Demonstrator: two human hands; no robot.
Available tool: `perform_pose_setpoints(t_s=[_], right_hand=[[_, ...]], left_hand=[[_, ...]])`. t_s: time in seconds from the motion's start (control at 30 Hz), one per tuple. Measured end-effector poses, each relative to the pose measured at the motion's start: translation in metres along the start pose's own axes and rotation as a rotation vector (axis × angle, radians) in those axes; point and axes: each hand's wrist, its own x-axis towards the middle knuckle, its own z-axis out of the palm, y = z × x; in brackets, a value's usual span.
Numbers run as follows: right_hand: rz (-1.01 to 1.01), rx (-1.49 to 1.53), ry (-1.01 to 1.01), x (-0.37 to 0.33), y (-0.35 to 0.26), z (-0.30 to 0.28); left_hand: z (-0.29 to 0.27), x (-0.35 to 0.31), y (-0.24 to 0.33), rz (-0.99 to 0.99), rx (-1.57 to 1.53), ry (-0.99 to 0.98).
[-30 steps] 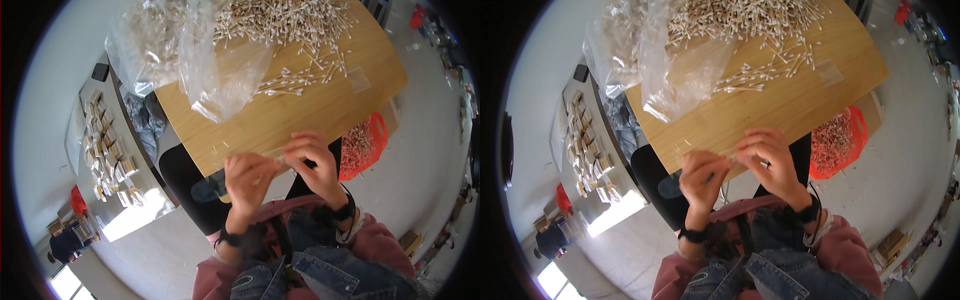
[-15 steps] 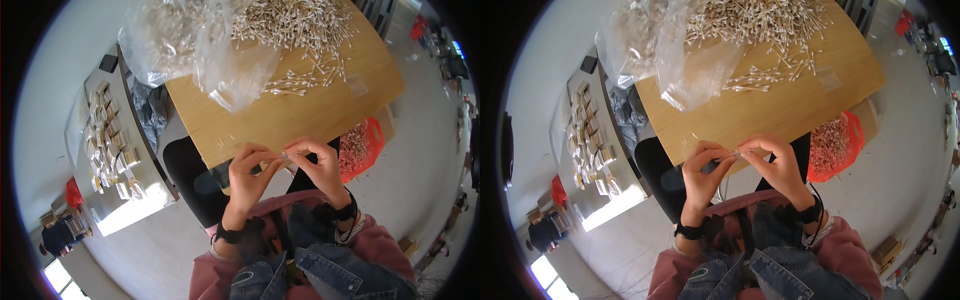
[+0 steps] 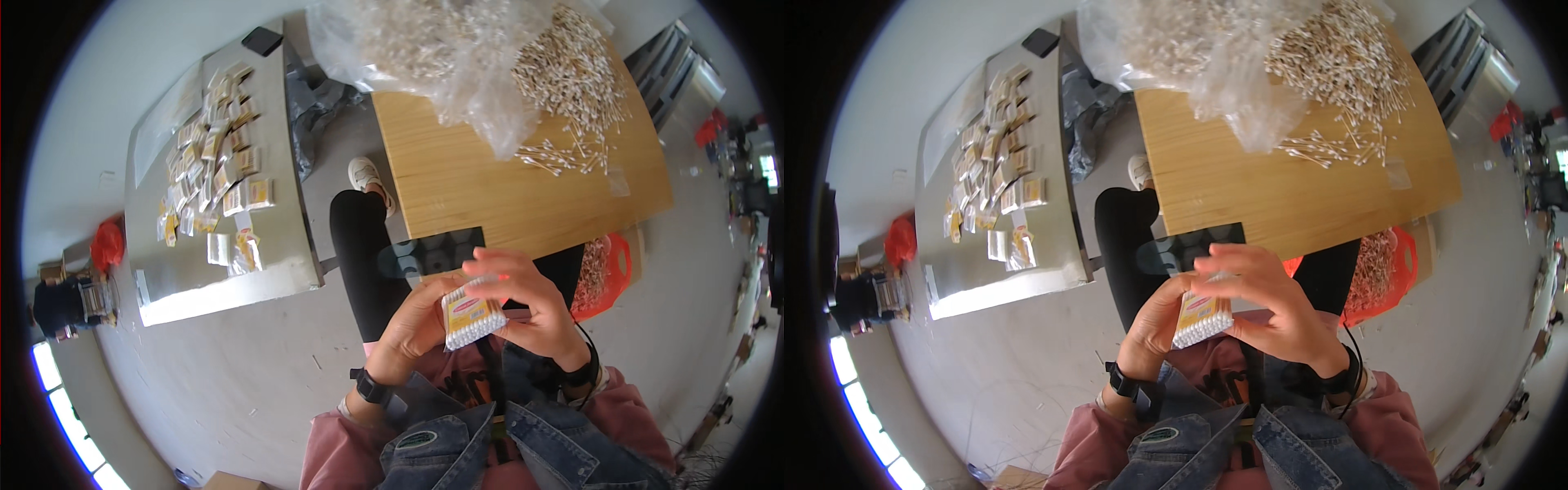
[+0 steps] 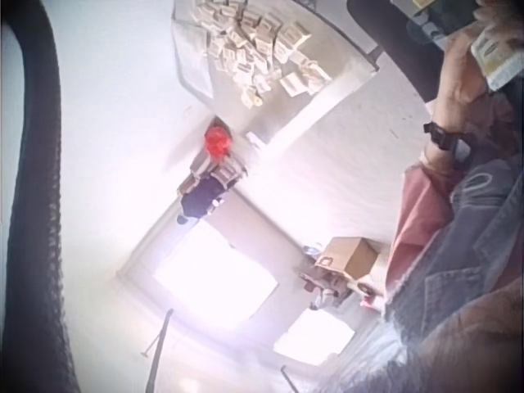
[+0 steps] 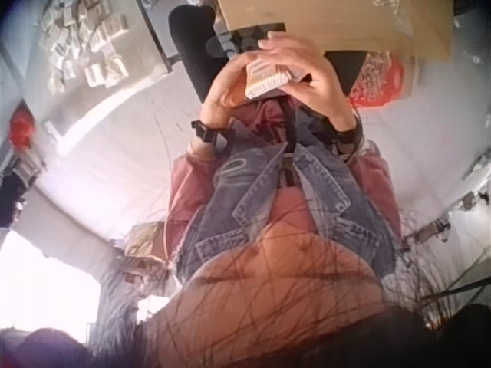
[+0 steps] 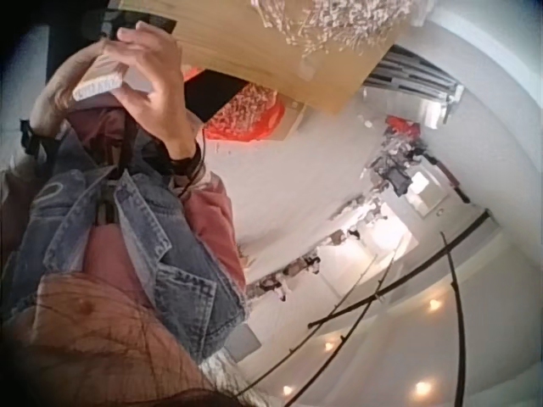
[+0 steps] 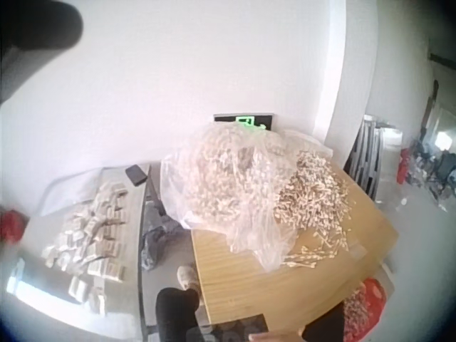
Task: Packaging cotton swabs into small retail plastic bags at a low table.
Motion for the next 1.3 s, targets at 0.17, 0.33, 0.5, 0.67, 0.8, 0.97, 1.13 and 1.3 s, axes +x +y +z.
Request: perform_pose_setpoints(t_s=[0.17,0.33,0.5,0.67,0.8,0.97,1.13,1.3], right_hand=[[-0.049,-0.001,-0.111,0.022,-0.005,0.027],[-0.046,0.003,-0.137,0.047,-0.012,0.046],[-0.049,-0.018,-0.187,0.069,-0.006,0.057],[0.149,0.008,-0.027,0.072,0.017,0.079],[0.124,-0.473,0.160,0.045,0.075,0.055],[0.103,-0.575,0.225,0.022,0.138,0.047],[0.082,-0.796,0.178,0.023,0.147,0.050],[0.063,-0.694,0.195,0.027,0.144,0.058]], left_hand=[[-0.037,-0.022,0.002,-0.008,-0.128,-0.017],[-0.048,-0.041,0.023,0.004,-0.132,-0.207],[-0.046,-0.042,0.039,0.037,-0.124,0.056],[-0.093,-0.060,0.063,0.306,-0.075,0.004],[-0.099,-0.087,0.109,0.774,0.112,0.375],[-0.115,-0.102,0.155,1.129,0.304,0.623],[-0.117,-0.058,0.229,1.363,0.348,0.804],[-0.117,-0.023,0.343,1.537,0.383,0.763]])
